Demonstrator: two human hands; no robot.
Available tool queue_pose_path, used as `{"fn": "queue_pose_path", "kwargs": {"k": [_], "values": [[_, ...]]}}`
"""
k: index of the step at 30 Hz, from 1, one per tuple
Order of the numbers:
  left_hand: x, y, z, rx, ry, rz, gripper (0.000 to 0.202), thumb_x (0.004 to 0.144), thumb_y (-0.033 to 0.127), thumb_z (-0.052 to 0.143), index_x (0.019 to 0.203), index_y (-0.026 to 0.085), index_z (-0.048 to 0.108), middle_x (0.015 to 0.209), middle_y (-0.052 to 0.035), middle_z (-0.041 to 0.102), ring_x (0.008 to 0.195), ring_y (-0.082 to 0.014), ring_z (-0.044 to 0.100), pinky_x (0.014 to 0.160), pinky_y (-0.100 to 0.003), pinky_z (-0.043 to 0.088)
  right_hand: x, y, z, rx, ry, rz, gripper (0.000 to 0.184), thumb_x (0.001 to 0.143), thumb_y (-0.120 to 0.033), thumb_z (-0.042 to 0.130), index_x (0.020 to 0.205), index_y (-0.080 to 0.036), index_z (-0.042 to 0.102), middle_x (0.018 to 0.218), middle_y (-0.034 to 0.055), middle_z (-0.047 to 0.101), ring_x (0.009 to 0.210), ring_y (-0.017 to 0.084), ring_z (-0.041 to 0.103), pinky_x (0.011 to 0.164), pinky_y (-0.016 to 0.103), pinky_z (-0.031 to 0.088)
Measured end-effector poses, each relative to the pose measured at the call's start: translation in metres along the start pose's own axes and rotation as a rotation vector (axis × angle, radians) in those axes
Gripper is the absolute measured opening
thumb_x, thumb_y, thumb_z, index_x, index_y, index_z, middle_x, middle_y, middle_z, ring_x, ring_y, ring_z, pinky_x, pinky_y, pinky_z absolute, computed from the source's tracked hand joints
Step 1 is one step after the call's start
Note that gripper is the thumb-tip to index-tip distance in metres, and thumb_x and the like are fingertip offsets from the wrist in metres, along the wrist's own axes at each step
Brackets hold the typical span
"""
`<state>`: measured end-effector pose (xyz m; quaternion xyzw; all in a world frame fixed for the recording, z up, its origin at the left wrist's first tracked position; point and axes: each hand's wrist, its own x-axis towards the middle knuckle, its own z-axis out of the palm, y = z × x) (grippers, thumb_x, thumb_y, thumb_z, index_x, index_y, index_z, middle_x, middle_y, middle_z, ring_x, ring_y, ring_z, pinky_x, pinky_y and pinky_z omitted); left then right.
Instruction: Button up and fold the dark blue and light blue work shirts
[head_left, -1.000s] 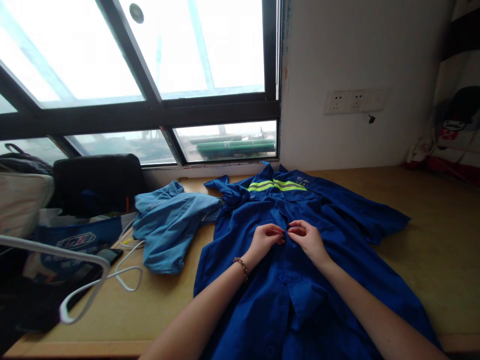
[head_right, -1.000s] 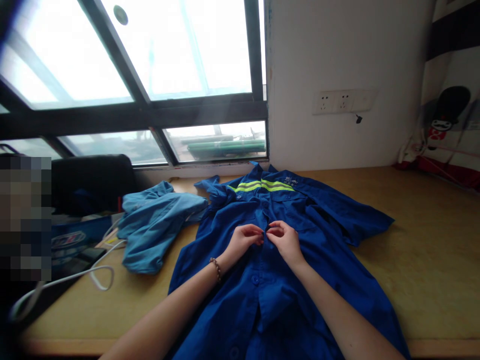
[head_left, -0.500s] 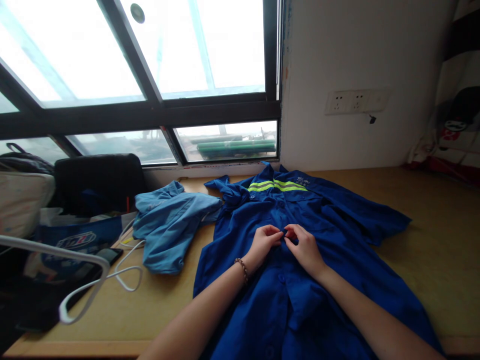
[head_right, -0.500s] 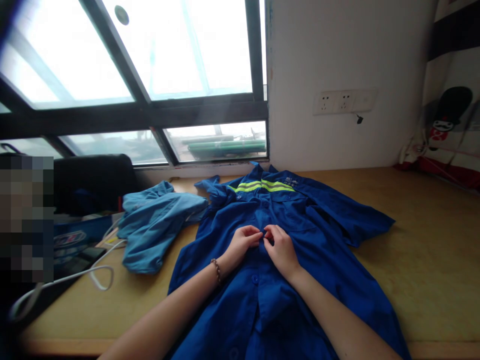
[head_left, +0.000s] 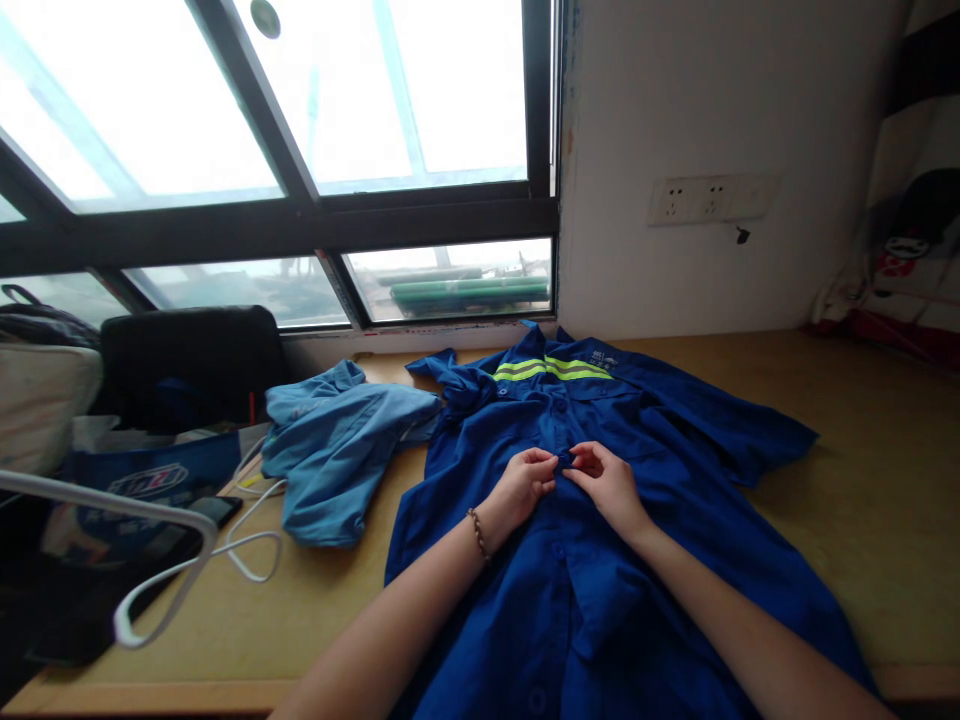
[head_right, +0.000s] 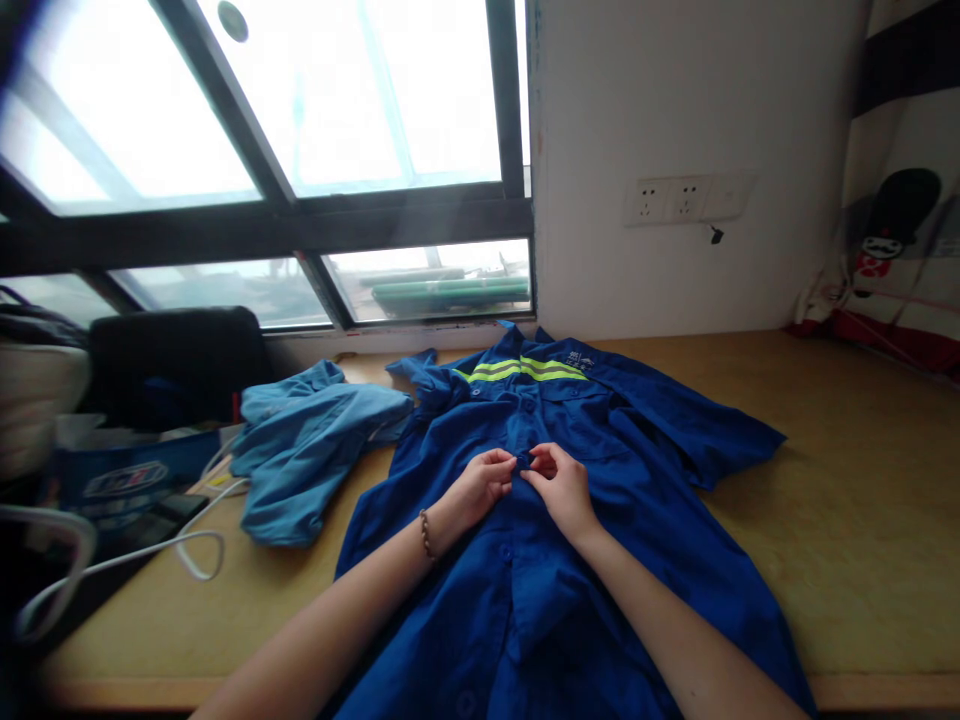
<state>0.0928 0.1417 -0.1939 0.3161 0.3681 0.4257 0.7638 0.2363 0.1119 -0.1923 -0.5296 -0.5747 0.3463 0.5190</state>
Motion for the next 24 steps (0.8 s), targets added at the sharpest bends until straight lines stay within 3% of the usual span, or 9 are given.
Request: {"fn": "queue_pose_path", "kwargs": {"k": [5, 12, 17, 24], "values": [[-0.0009, -0.0010, 0.0020, 0.030, 0.001, 0.032, 0.029, 0.053, 0.020, 0.074, 0.068, 0.014, 0.050, 0.055, 0.0029, 0.051, 0.048, -0.0073, 0.051, 0.052, -0.021, 0.042, 0.0015, 0.0008, -0.0005, 0.078, -0.001, 0.060, 0.030, 0.061, -0.029, 0.068, 0.085, -0.015, 0.056, 0.072, 0.0030, 0.060, 0.070, 0.017, 0.060, 0.069, 0.029, 0.048], [-0.0052, 0.0030, 0.0075, 0.296, -0.004, 0.257, 0.029, 0.055, 0.025, 0.072, 0.069, 0.015, 0.048, 0.057, 0.0052, 0.051, 0.049, -0.0048, 0.045, 0.050, -0.017, 0.035, 0.0031, 0.0000, -0.0018, 0.154, 0.004, 0.138, 0.034, 0.063, -0.039, 0.066, 0.083, -0.014, 0.057, 0.077, 0.0067, 0.064, 0.071, 0.019, 0.060, 0.068, 0.031, 0.047], [-0.0052, 0.0054, 0.0088, 0.454, -0.043, 0.368, 0.029, 0.055, 0.023, 0.071, 0.070, 0.016, 0.047, 0.064, 0.0037, 0.052, 0.060, -0.0075, 0.050, 0.057, -0.018, 0.039, 0.0038, 0.0039, -0.0018, 0.221, -0.007, 0.204, 0.036, 0.064, -0.044, 0.064, 0.081, -0.014, 0.058, 0.065, 0.0034, 0.061, 0.060, 0.015, 0.056, 0.055, 0.025, 0.044], [0.0022, 0.0005, 0.0027, 0.521, -0.061, 0.339, 0.024, 0.063, 0.022, 0.064, 0.076, 0.016, 0.045, 0.072, 0.0021, 0.052, 0.046, -0.0058, 0.047, 0.043, -0.019, 0.040, 0.0065, 0.0036, -0.0051, 0.171, 0.019, 0.224, 0.032, 0.069, -0.044, 0.059, 0.080, -0.014, 0.055, 0.054, -0.0009, 0.054, 0.045, 0.010, 0.047, 0.041, 0.021, 0.034]]}}
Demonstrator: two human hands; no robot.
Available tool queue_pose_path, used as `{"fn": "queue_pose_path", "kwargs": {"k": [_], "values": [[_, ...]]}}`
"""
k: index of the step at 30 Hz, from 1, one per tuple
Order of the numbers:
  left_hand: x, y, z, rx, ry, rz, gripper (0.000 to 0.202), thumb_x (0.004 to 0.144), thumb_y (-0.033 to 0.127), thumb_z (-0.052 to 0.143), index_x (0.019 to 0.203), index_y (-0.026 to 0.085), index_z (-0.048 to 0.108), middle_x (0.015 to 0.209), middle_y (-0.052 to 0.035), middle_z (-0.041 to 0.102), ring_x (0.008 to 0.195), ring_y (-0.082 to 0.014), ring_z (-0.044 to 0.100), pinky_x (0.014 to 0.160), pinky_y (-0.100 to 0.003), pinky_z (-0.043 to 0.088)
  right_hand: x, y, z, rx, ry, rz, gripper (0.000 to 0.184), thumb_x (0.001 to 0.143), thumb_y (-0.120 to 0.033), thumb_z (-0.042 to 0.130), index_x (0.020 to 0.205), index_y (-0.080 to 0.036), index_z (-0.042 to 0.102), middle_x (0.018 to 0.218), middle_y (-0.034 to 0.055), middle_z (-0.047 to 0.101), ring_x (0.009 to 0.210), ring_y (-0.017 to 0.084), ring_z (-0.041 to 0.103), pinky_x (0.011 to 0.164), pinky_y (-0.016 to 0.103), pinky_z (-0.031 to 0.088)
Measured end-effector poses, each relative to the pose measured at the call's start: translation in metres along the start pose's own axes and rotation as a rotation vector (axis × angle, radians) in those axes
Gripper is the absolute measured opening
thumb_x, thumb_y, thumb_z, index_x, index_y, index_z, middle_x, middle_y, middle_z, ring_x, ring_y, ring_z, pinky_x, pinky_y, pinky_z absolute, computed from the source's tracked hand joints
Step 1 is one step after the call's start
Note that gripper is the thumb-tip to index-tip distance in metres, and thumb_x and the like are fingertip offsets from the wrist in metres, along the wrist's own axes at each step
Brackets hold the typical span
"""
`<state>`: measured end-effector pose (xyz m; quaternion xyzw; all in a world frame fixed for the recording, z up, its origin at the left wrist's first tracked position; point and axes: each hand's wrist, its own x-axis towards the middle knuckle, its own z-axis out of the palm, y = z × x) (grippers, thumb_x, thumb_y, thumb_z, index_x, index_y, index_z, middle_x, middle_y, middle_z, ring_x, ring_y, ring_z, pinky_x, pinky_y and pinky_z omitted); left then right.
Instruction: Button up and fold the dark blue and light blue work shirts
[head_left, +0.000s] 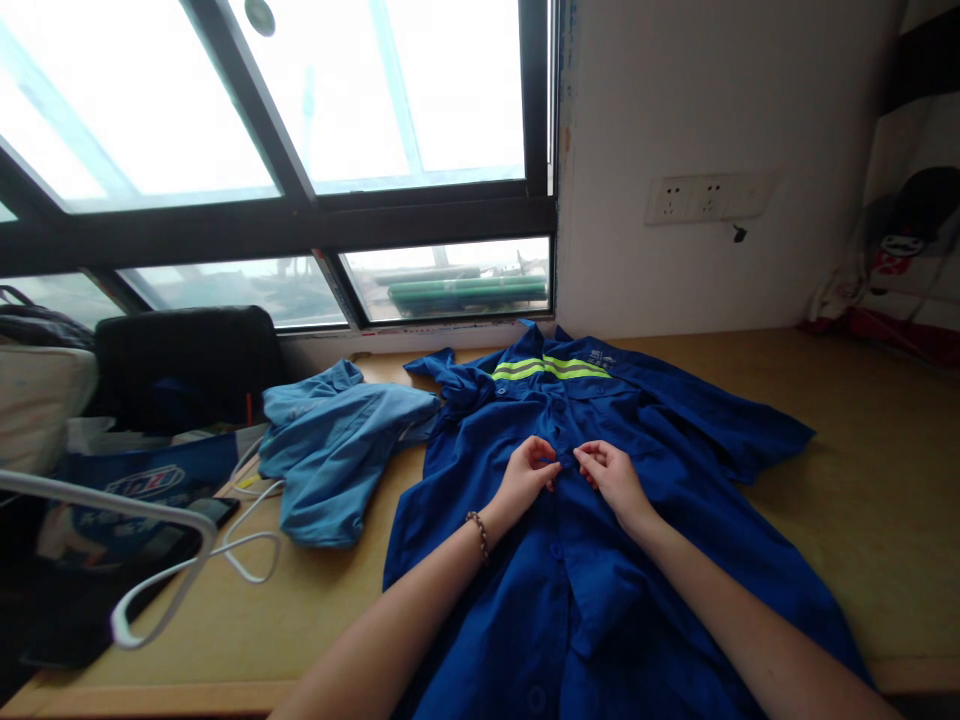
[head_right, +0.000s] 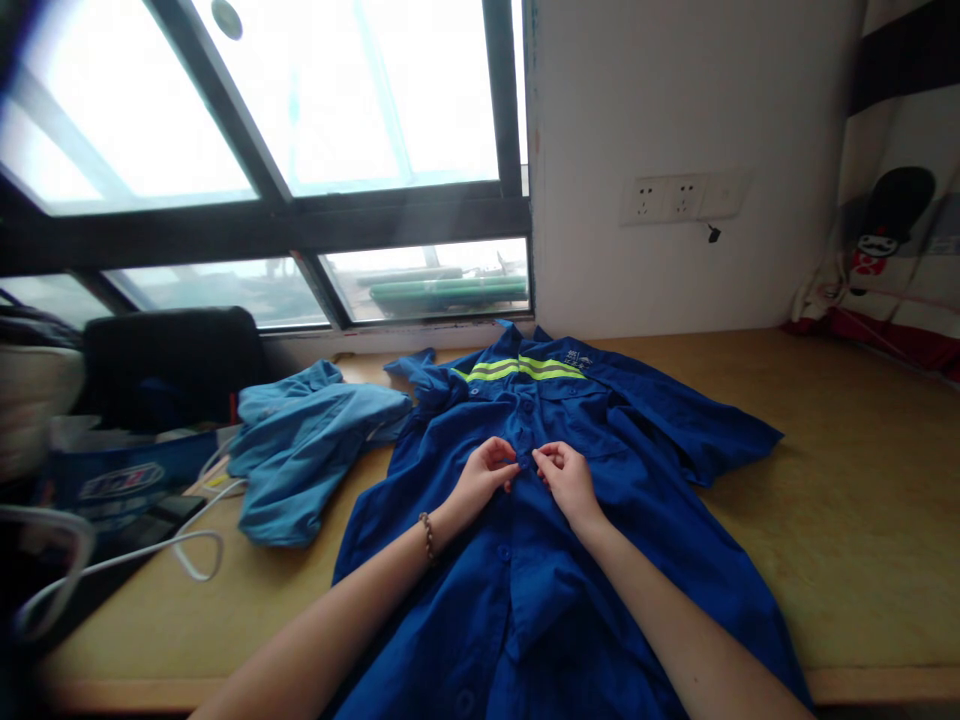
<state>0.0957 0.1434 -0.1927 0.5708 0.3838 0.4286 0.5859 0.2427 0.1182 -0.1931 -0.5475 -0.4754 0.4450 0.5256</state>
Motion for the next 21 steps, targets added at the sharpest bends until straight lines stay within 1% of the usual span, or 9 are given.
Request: {"fn": "queue_pose_path", "kwargs": {"k": [2, 4, 6, 7, 10, 12, 15, 18, 21], "values": [[0.001, -0.004, -0.002, 0.066, 0.011, 0.016, 0.020, 0.065, 0.021, 0.061, 0.076, 0.016, 0.045, 0.074, 0.0010, 0.053, 0.048, -0.0070, 0.050, 0.044, -0.020, 0.042, 0.000, -0.001, -0.001, -0.071, 0.002, -0.043, 0.029, 0.073, -0.043, 0.054, 0.081, -0.015, 0.055, 0.049, -0.0030, 0.050, 0.041, 0.010, 0.044, 0.040, 0.021, 0.033], [0.002, -0.008, -0.003, 0.167, 0.001, 0.083, 0.016, 0.067, 0.017, 0.058, 0.079, 0.016, 0.047, 0.077, -0.0010, 0.055, 0.060, -0.0109, 0.056, 0.054, -0.022, 0.046, 0.001, 0.001, -0.002, -0.190, 0.013, -0.113, 0.024, 0.076, -0.039, 0.050, 0.080, -0.016, 0.055, 0.050, -0.0025, 0.050, 0.043, 0.012, 0.046, 0.044, 0.023, 0.037], [0.004, -0.011, -0.005, 0.310, -0.014, 0.188, 0.016, 0.071, 0.013, 0.052, 0.086, 0.018, 0.050, 0.084, -0.0032, 0.058, 0.076, -0.0144, 0.059, 0.068, -0.026, 0.047, 0.003, 0.007, -0.002, -0.365, 0.051, -0.223, 0.018, 0.079, -0.031, 0.045, 0.080, -0.016, 0.055, 0.061, 0.0013, 0.056, 0.057, 0.015, 0.053, 0.057, 0.027, 0.042], [0.006, -0.012, -0.006, 0.396, -0.019, 0.237, 0.021, 0.073, 0.011, 0.049, 0.091, 0.019, 0.051, 0.088, -0.0041, 0.059, 0.082, -0.0155, 0.058, 0.075, -0.027, 0.046, 0.005, 0.011, -0.002, -0.461, 0.075, -0.286, 0.016, 0.080, -0.026, 0.043, 0.080, -0.016, 0.056, 0.068, 0.0036, 0.058, 0.066, 0.017, 0.055, 0.065, 0.029, 0.042], [0.015, -0.014, -0.009, 0.653, -0.011, 0.328, 0.034, 0.074, 0.006, 0.043, 0.104, 0.021, 0.051, 0.099, -0.0065, 0.059, 0.094, -0.0184, 0.054, 0.085, -0.032, 0.042, 0.016, 0.022, -0.001, -0.686, 0.087, -0.427, 0.017, 0.079, -0.017, 0.039, 0.082, -0.016, 0.056, 0.083, 0.0072, 0.058, 0.084, 0.019, 0.052, 0.078, 0.032, 0.039], [0.024, -0.015, -0.013, 0.782, -0.022, 0.371, 0.039, 0.074, 0.006, 0.041, 0.110, 0.019, 0.050, 0.107, -0.0084, 0.057, 0.102, -0.0199, 0.051, 0.090, -0.033, 0.038, 0.029, 0.027, -0.002, -0.757, 0.052, -0.465, 0.018, 0.079, -0.014, 0.038, 0.083, -0.016, 0.056, 0.084, 0.0070, 0.058, 0.085, 0.019, 0.050, 0.079, 0.031, 0.039], [0.042, -0.014, -0.020, 0.892, -0.057, 0.398, 0.041, 0.077, 0.008, 0.039, 0.116, 0.018, 0.048, 0.115, -0.0093, 0.053, 0.108, -0.0196, 0.047, 0.095, -0.033, 0.035, 0.054, 0.027, -0.006, -0.818, -0.013, -0.500, 0.018, 0.078, -0.012, 0.040, 0.083, -0.016, 0.056, 0.084, 0.0055, 0.058, 0.084, 0.017, 0.050, 0.079, 0.029, 0.039], [0.062, -0.013, -0.027, 0.941, -0.055, 0.368, 0.038, 0.079, 0.012, 0.040, 0.115, 0.018, 0.050, 0.116, -0.0084, 0.053, 0.108, -0.0196, 0.048, 0.095, -0.032, 0.034, 0.082, 0.022, -0.011, -0.880, -0.047, -0.504, 0.018, 0.077, -0.011, 0.041, 0.083, -0.016, 0.057, 0.084, 0.0048, 0.058, 0.084, 0.016, 0.051, 0.079, 0.028, 0.038], [0.077, -0.012, -0.031, 0.923, -0.031, 0.376, 0.035, 0.078, 0.013, 0.044, 0.112, 0.019, 0.053, 0.115, -0.0077, 0.055, 0.108, -0.0200, 0.048, 0.096, -0.033, 0.033, 0.099, 0.015, -0.012, -0.906, -0.023, -0.489, 0.017, 0.077, -0.010, 0.042, 0.081, -0.014, 0.058, 0.083, 0.0062, 0.059, 0.083, 0.016, 0.051, 0.079, 0.028, 0.038]]}}
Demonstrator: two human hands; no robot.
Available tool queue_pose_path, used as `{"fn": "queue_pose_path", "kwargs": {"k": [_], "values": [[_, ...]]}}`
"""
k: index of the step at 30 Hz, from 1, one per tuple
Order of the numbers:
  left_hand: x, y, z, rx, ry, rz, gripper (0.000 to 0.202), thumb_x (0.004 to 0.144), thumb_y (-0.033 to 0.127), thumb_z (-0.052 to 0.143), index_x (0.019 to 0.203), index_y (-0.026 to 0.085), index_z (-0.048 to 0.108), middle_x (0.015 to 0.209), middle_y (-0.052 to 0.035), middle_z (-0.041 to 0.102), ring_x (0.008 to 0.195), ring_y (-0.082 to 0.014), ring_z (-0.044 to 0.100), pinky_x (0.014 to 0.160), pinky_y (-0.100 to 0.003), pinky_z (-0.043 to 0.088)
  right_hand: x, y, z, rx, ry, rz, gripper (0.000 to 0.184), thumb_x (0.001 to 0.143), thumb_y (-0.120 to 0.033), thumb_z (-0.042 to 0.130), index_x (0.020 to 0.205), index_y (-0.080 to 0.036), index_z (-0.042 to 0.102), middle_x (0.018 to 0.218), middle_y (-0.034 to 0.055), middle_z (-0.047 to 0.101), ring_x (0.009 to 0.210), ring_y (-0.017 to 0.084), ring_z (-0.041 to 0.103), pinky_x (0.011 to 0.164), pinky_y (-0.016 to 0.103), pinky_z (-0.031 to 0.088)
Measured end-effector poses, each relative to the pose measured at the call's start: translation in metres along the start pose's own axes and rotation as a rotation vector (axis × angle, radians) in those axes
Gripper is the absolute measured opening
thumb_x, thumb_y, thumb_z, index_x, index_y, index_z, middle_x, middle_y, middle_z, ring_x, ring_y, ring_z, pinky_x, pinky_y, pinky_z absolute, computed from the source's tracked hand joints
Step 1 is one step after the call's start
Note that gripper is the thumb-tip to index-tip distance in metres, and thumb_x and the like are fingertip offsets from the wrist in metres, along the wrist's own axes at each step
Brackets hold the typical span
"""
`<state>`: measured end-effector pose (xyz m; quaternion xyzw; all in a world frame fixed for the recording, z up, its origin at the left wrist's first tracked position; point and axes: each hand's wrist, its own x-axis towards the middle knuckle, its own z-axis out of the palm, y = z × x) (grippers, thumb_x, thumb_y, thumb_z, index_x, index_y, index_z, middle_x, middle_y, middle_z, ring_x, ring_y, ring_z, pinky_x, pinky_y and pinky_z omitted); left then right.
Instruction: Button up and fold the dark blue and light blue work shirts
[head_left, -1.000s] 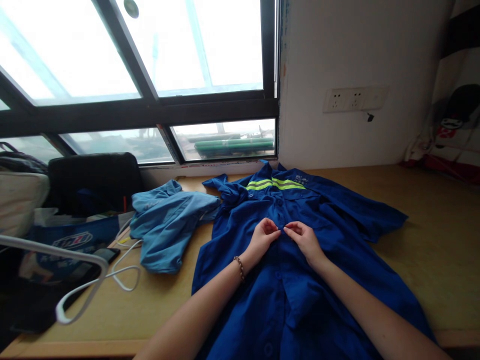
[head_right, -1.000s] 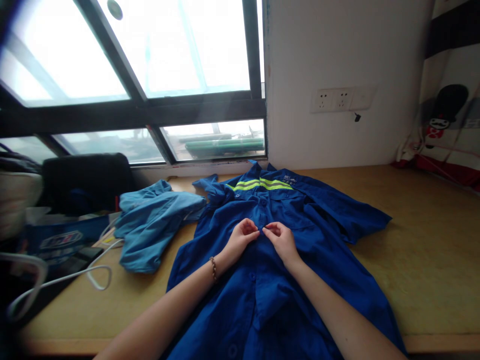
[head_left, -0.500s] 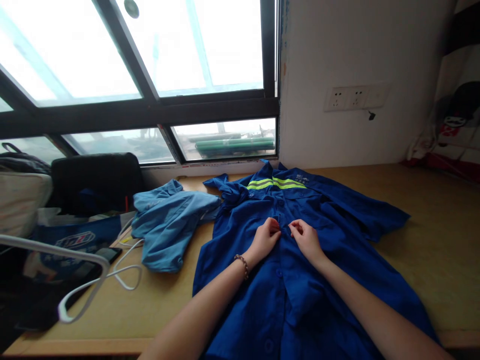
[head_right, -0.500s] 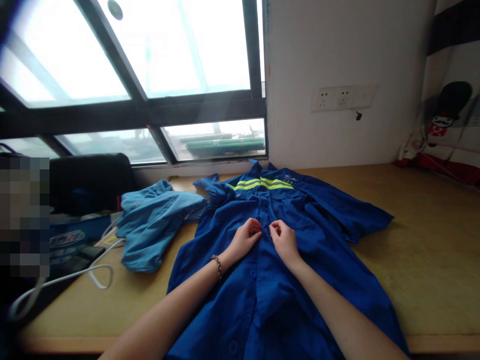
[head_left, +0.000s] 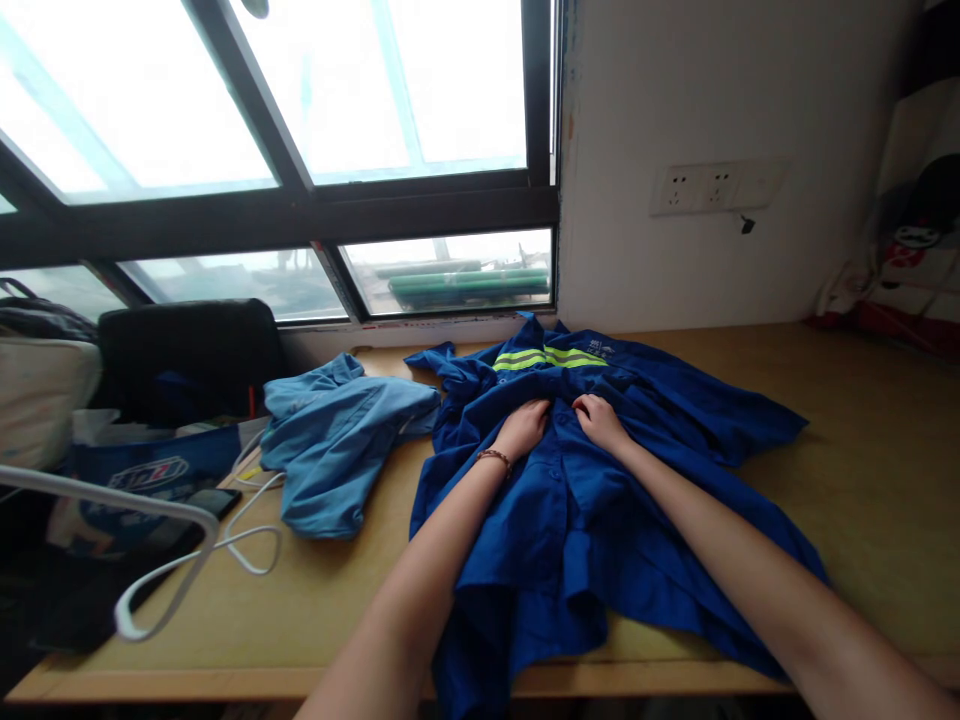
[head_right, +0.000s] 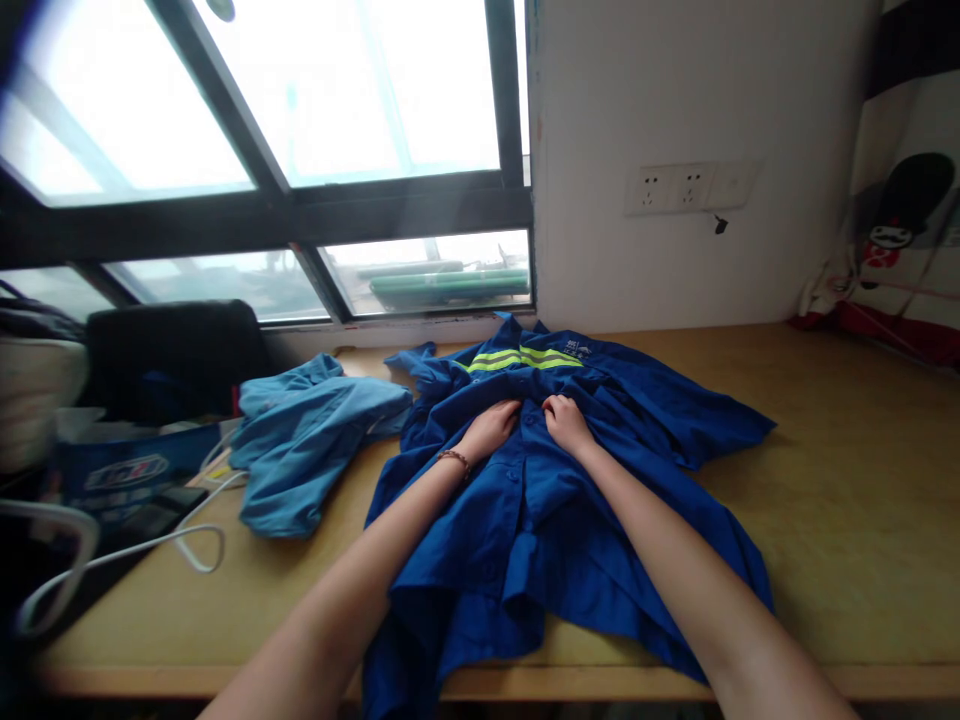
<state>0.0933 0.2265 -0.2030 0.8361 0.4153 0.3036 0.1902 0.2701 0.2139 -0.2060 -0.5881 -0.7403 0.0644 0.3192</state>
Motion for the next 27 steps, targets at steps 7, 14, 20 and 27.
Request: {"fn": "queue_pose_path", "kwargs": {"k": [7, 14, 20, 27], "values": [[0.005, -0.003, 0.000, -0.002, 0.025, 0.080, 0.033, 0.079, 0.013, 0.043, 0.109, 0.019, 0.054, 0.113, -0.0081, 0.056, 0.106, -0.0194, 0.048, 0.096, -0.032, 0.033, -0.038, -0.050, -0.020, 0.048, 0.020, 0.087, 0.017, 0.081, -0.023, 0.043, 0.081, -0.018, 0.059, 0.075, 0.0055, 0.061, 0.071, 0.016, 0.056, 0.063, 0.023, 0.038], [-0.003, 0.009, -0.007, 0.177, 0.054, -0.019, 0.029, 0.078, 0.010, 0.041, 0.102, 0.016, 0.057, 0.102, -0.0109, 0.058, 0.097, -0.0207, 0.050, 0.088, -0.032, 0.038, -0.079, -0.062, -0.045, 0.028, -0.350, 0.147, 0.038, 0.068, -0.054, 0.056, 0.053, -0.019, 0.058, 0.053, 0.0047, 0.059, 0.053, 0.016, 0.055, 0.045, 0.023, 0.028], [-0.024, 0.043, -0.032, 0.048, -0.048, 0.038, 0.017, 0.075, 0.019, 0.050, 0.083, 0.019, 0.065, 0.085, -0.0075, 0.063, 0.082, -0.0205, 0.055, 0.078, -0.028, 0.039, -0.079, -0.069, -0.055, -0.010, -0.466, 0.162, 0.038, 0.055, -0.057, 0.065, 0.053, -0.020, 0.059, 0.055, 0.0043, 0.060, 0.052, 0.016, 0.053, 0.042, 0.023, 0.027], [-0.082, 0.062, -0.037, -0.090, -0.265, 0.010, 0.019, 0.066, 0.019, 0.061, 0.084, 0.022, 0.064, 0.079, -0.0027, 0.061, 0.065, -0.0155, 0.054, 0.059, -0.022, 0.037, -0.088, -0.082, -0.060, -0.036, -0.562, 0.096, 0.034, 0.053, -0.051, 0.067, 0.067, -0.021, 0.058, 0.063, 0.0021, 0.060, 0.057, 0.016, 0.053, 0.044, 0.022, 0.026]]}}
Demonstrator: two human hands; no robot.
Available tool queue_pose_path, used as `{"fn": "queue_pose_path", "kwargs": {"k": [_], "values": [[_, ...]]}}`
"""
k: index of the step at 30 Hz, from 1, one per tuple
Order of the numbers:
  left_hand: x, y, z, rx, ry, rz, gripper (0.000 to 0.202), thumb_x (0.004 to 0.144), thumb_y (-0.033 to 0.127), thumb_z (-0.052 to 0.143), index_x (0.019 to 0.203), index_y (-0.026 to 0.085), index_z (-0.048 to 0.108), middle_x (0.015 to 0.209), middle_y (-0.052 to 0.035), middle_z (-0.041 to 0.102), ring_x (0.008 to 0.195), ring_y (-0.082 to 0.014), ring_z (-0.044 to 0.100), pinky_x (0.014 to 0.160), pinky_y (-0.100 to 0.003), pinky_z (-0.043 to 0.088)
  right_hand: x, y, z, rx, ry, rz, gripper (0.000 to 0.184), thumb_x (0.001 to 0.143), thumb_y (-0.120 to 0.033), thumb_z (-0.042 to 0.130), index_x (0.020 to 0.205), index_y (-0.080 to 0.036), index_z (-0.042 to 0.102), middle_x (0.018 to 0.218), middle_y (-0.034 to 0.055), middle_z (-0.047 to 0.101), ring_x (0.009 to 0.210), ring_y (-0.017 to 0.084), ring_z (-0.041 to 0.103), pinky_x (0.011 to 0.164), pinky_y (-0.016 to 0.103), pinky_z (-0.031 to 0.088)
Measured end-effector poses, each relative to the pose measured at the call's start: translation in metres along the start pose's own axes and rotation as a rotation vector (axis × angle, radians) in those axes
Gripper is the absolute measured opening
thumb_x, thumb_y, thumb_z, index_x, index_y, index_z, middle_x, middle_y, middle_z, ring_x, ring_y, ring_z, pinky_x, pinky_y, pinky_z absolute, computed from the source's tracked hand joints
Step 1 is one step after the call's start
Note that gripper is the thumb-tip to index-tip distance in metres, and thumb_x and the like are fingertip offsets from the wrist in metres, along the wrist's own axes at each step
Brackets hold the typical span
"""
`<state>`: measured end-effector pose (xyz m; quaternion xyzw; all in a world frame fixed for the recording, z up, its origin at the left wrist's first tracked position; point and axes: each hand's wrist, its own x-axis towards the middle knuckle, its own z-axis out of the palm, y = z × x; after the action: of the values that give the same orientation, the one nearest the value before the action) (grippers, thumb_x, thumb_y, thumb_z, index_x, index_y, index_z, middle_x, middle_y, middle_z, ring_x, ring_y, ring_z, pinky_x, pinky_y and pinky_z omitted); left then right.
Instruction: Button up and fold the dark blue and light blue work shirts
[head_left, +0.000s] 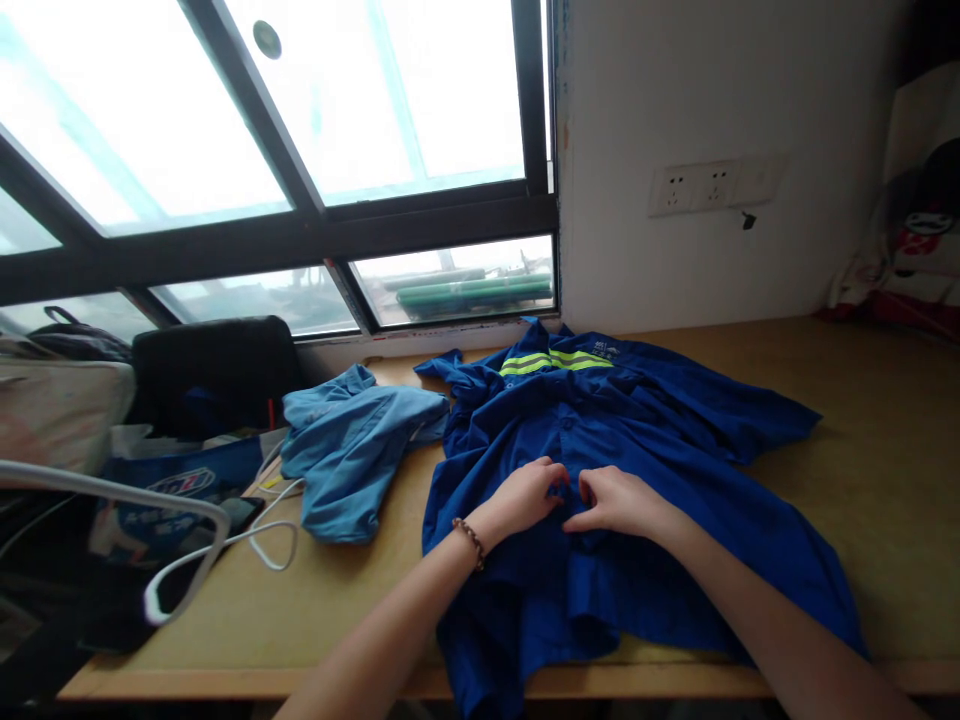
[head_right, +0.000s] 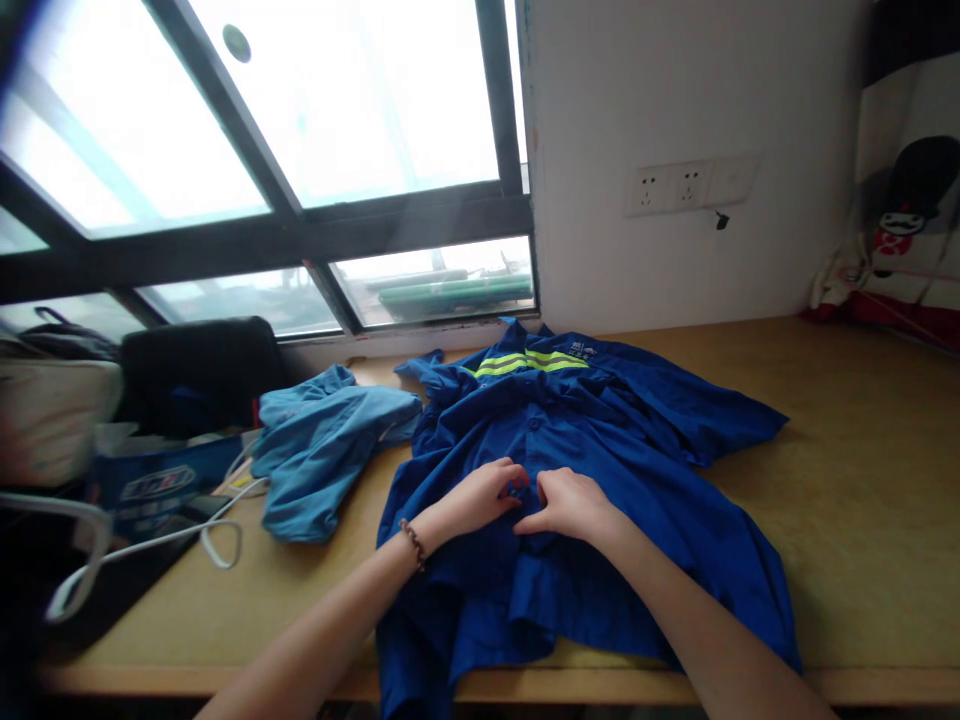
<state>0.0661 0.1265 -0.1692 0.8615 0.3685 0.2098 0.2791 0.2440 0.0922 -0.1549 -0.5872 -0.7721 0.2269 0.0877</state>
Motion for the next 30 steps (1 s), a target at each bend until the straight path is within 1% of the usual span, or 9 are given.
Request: {"fn": "queue_pose_path", "kwargs": {"k": [3, 6, 13, 17, 20, 24, 26, 28, 30], "values": [[-0.010, -0.010, 0.009, -0.030, 0.079, -0.082, 0.018, 0.064, 0.023, 0.064, 0.082, 0.020, 0.061, 0.074, -0.0017, 0.058, 0.062, -0.0144, 0.051, 0.054, -0.022, 0.035, -0.004, -0.004, 0.000, -0.036, 0.036, -0.009, 0.027, 0.054, -0.031, 0.066, 0.077, -0.021, 0.057, 0.070, 0.0021, 0.060, 0.060, 0.016, 0.053, 0.046, 0.022, 0.026], [-0.011, -0.017, 0.013, -0.052, 0.102, -0.127, 0.014, 0.065, 0.026, 0.063, 0.076, 0.019, 0.059, 0.066, -0.0002, 0.057, 0.058, -0.0134, 0.049, 0.051, -0.021, 0.033, -0.005, -0.004, -0.001, -0.030, -0.003, 0.014, 0.019, 0.056, -0.019, 0.058, 0.075, -0.021, 0.057, 0.068, 0.0019, 0.059, 0.057, 0.014, 0.050, 0.046, 0.022, 0.025], [-0.012, -0.010, 0.012, -0.032, 0.085, -0.147, 0.011, 0.069, 0.027, 0.059, 0.074, 0.018, 0.056, 0.067, 0.0002, 0.059, 0.060, -0.0127, 0.053, 0.054, -0.021, 0.036, 0.005, -0.002, 0.000, -0.021, -0.088, 0.068, 0.011, 0.058, -0.020, 0.055, 0.068, -0.018, 0.059, 0.067, 0.0020, 0.060, 0.060, 0.013, 0.051, 0.049, 0.021, 0.028], [-0.014, -0.006, 0.012, -0.182, 0.114, -0.179, 0.011, 0.074, 0.028, 0.055, 0.075, 0.017, 0.053, 0.062, 0.0007, 0.059, 0.057, -0.0125, 0.055, 0.054, -0.022, 0.040, 0.012, 0.002, 0.003, 0.047, -0.109, 0.097, 0.016, 0.057, -0.017, 0.055, 0.070, -0.017, 0.064, 0.064, 0.0019, 0.061, 0.060, 0.013, 0.053, 0.049, 0.020, 0.030], [-0.015, -0.005, 0.014, -0.382, 0.119, -0.222, 0.013, 0.075, 0.030, 0.053, 0.075, 0.017, 0.051, 0.059, 0.0006, 0.058, 0.053, -0.0125, 0.056, 0.050, -0.021, 0.042, 0.013, 0.009, 0.002, 0.138, -0.099, 0.090, 0.022, 0.055, -0.014, 0.054, 0.073, -0.017, 0.067, 0.066, 0.0023, 0.063, 0.061, 0.013, 0.055, 0.050, 0.019, 0.033], [-0.011, -0.003, 0.015, -0.622, 0.104, -0.281, 0.018, 0.071, 0.031, 0.058, 0.077, 0.015, 0.052, 0.059, 0.0006, 0.057, 0.046, -0.0104, 0.054, 0.044, -0.020, 0.042, 0.012, 0.016, -0.009, 0.280, -0.134, 0.114, 0.018, 0.054, -0.011, 0.050, 0.061, -0.013, 0.067, 0.056, 0.0015, 0.060, 0.053, 0.011, 0.051, 0.045, 0.019, 0.030], [-0.009, -0.001, 0.014, -0.711, 0.094, -0.323, 0.021, 0.067, 0.030, 0.062, 0.076, 0.014, 0.053, 0.058, 0.0008, 0.057, 0.043, -0.0090, 0.051, 0.041, -0.020, 0.041, 0.011, 0.017, -0.017, 0.429, -0.145, 0.120, 0.015, 0.057, -0.014, 0.052, 0.059, -0.012, 0.067, 0.051, 0.0006, 0.058, 0.047, 0.009, 0.046, 0.042, 0.020, 0.027], [-0.007, 0.002, 0.012, -0.788, 0.099, -0.356, 0.023, 0.063, 0.029, 0.065, 0.075, 0.012, 0.055, 0.056, 0.0011, 0.056, 0.041, -0.0079, 0.050, 0.041, -0.019, 0.041, 0.010, 0.016, -0.025, 0.648, -0.141, 0.135, 0.018, 0.061, -0.021, 0.054, 0.067, -0.012, 0.068, 0.049, -0.0001, 0.057, 0.043, 0.008, 0.042, 0.041, 0.020, 0.026], [-0.006, 0.005, 0.009, -0.863, 0.108, -0.361, 0.024, 0.061, 0.028, 0.068, 0.074, 0.011, 0.057, 0.055, 0.0010, 0.057, 0.042, -0.0074, 0.050, 0.043, -0.019, 0.041, 0.009, 0.015, -0.031, 0.869, -0.155, 0.148, 0.024, 0.063, -0.028, 0.058, 0.078, -0.013, 0.069, 0.053, 0.0001, 0.059, 0.043, 0.008, 0.044, 0.041, 0.019, 0.029]]}}
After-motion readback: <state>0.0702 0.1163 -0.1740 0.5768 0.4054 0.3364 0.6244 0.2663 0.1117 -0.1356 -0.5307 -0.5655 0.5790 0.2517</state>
